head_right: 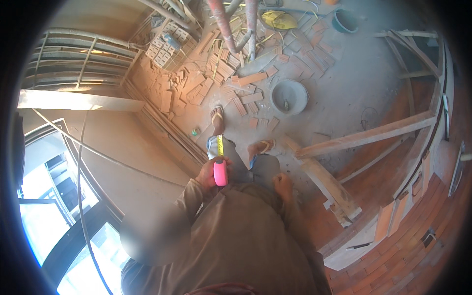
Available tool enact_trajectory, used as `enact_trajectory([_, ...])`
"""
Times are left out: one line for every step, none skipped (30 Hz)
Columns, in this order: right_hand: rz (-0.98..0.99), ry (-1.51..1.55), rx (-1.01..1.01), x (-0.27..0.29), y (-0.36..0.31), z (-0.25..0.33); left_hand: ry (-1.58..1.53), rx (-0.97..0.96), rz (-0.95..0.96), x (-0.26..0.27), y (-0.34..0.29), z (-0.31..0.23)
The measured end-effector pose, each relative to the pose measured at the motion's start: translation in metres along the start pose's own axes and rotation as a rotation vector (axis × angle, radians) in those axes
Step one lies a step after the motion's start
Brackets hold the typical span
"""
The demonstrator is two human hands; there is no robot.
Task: The person measures and marks several rectangular terracotta tiles on a wooden workbench using a pink tape measure and a black marker. They pick up tiles from a pile on the floor, place them on the bench, measure specific lengths, and mark the tiles with the marker.
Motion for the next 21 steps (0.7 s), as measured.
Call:
enact_trajectory([0.029, -0.049, -0.004, -0.002, 0.009, 0.011, -0.023, 0.005, -0.008, 0.009, 0.003, -0.008])
enact_trajectory([0.051, -0.123, 0.002, -0.004, 0.013, 0.022, -0.047, 0.010, -0.015, 0.018, 0.004, -0.015])
enact_trajectory([0.074, -0.198, 0.008, -0.005, 0.016, 0.032, -0.072, 0.014, -0.022, 0.028, 0.007, -0.022])
enact_trajectory([0.097, -0.276, 0.016, -0.008, 0.019, 0.045, -0.089, 0.026, -0.001, 0.040, 0.011, -0.032])
enact_trajectory([0.172, -0.263, -0.023, -0.018, 0.026, 0.047, -0.107, 0.037, 0.019, 0.053, 0.016, -0.041])
enact_trajectory([0.247, -0.250, -0.062, -0.031, 0.033, 0.045, -0.127, 0.047, 0.041, 0.065, 0.020, -0.051])
enact_trajectory([0.322, -0.241, -0.102, -0.040, 0.037, 0.047, -0.138, 0.025, 0.001, 0.073, 0.017, -0.063])
enact_trajectory([0.358, -0.267, -0.097, -0.042, 0.039, 0.055, -0.157, -0.001, -0.038, 0.073, 0.012, -0.077])
enact_trajectory([0.395, -0.293, -0.092, -0.046, 0.039, 0.063, -0.175, -0.027, -0.078, 0.078, 0.009, -0.090])
enact_trajectory([0.430, -0.309, -0.091, -0.053, 0.039, 0.077, -0.165, -0.045, -0.073, 0.089, 0.008, -0.103])
enact_trajectory([0.437, -0.331, -0.103, -0.055, 0.040, 0.091, -0.180, -0.069, -0.094, 0.098, 0.007, -0.114])
enact_trajectory([0.442, -0.352, -0.115, -0.056, 0.041, 0.104, -0.194, -0.093, -0.115, 0.107, 0.006, -0.124])
enact_trajectory([0.449, -0.375, -0.129, -0.057, 0.041, 0.115, -0.210, -0.114, -0.138, 0.114, 0.002, -0.131])
enact_trajectory([0.432, -0.397, -0.103, -0.062, 0.044, 0.120, -0.226, -0.097, -0.149, 0.125, 0.004, -0.136])
enact_trajectory([0.415, -0.418, -0.077, -0.066, 0.048, 0.125, -0.233, -0.093, -0.171, 0.133, 0.001, -0.140])
enact_trajectory([0.395, -0.436, -0.050, -0.070, 0.053, 0.132, -0.237, -0.091, -0.190, 0.134, -0.005, -0.145])
enact_trajectory([0.385, -0.420, -0.019, -0.074, 0.058, 0.139, -0.241, -0.087, -0.209, 0.138, -0.008, -0.148])
enact_trajectory([0.376, -0.404, 0.012, -0.080, 0.063, 0.145, -0.261, -0.066, -0.195, 0.148, -0.004, -0.147])
enact_trajectory([0.367, -0.385, 0.045, -0.086, 0.068, 0.158, -0.272, -0.063, -0.188, 0.152, -0.004, -0.148])
enact_trajectory([0.373, -0.355, 0.052, -0.091, 0.074, 0.170, -0.283, -0.060, -0.180, 0.156, -0.003, -0.148])
enact_trajectory([0.380, -0.326, 0.060, -0.096, 0.082, 0.182, -0.295, -0.057, -0.173, 0.158, -0.002, -0.147])
Point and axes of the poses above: each hand's wrist, its own y-axis towards the middle knuckle, its own x-axis out of the back of the hand, z = x × y, the point moved 2 cm from there along y, towards the middle knuckle, and after that the axes turned 1 degree about -z, right-handed, at the moved point
